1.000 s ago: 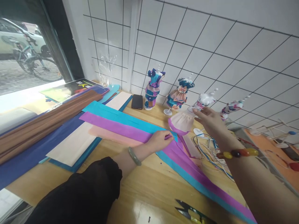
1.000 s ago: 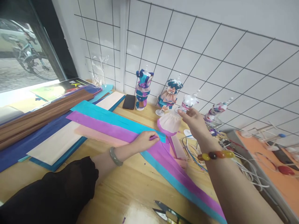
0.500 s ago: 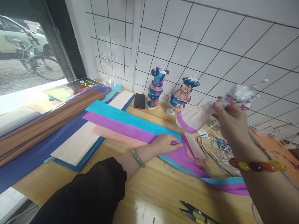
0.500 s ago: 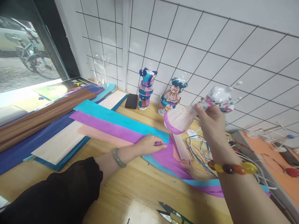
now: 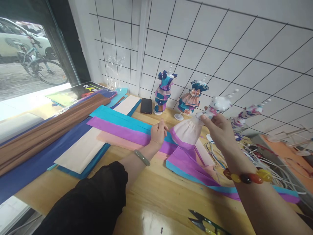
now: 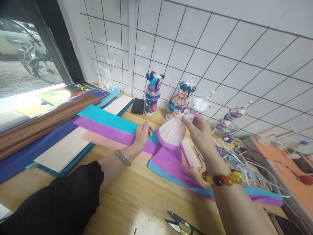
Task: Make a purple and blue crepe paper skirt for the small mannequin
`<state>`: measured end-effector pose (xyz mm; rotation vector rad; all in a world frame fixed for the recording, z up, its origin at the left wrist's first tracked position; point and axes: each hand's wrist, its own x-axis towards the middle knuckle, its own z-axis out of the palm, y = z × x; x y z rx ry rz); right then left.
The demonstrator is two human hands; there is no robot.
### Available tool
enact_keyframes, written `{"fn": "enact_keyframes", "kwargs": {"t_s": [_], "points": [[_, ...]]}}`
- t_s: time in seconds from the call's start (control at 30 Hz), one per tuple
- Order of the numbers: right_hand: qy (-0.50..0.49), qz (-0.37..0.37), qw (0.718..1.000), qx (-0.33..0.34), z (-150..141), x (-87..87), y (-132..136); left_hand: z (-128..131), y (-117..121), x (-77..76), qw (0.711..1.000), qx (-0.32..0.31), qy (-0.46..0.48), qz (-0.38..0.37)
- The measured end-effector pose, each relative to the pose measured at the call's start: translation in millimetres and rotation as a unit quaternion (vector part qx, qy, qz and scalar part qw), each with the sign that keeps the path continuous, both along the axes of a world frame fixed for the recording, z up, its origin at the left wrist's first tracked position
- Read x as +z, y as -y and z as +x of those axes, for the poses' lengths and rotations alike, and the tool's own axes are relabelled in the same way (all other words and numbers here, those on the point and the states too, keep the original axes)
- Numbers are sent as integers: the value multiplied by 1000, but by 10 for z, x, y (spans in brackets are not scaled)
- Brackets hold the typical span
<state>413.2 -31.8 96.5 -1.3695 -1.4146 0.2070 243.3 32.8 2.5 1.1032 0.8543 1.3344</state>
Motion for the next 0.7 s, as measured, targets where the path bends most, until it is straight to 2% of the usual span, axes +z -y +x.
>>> {"fn": "enact_keyframes", "kwargs": {"t_s": [0.13, 0.33, 0.57, 0.7], "points": [[12, -59, 998, 33, -115, -34, -81, 1, -2, -19, 1000, 19, -14, 17], [-9, -32, 999, 6, -238, 19, -103, 7, -35, -62, 992, 53, -77, 80], [-35, -47, 998, 14, -180, -34, -89, 34, 8, -78, 987, 21, -110, 112], [-39, -43, 996, 64, -180, -46, -64, 39, 8, -87, 987, 10, -110, 119]]}}
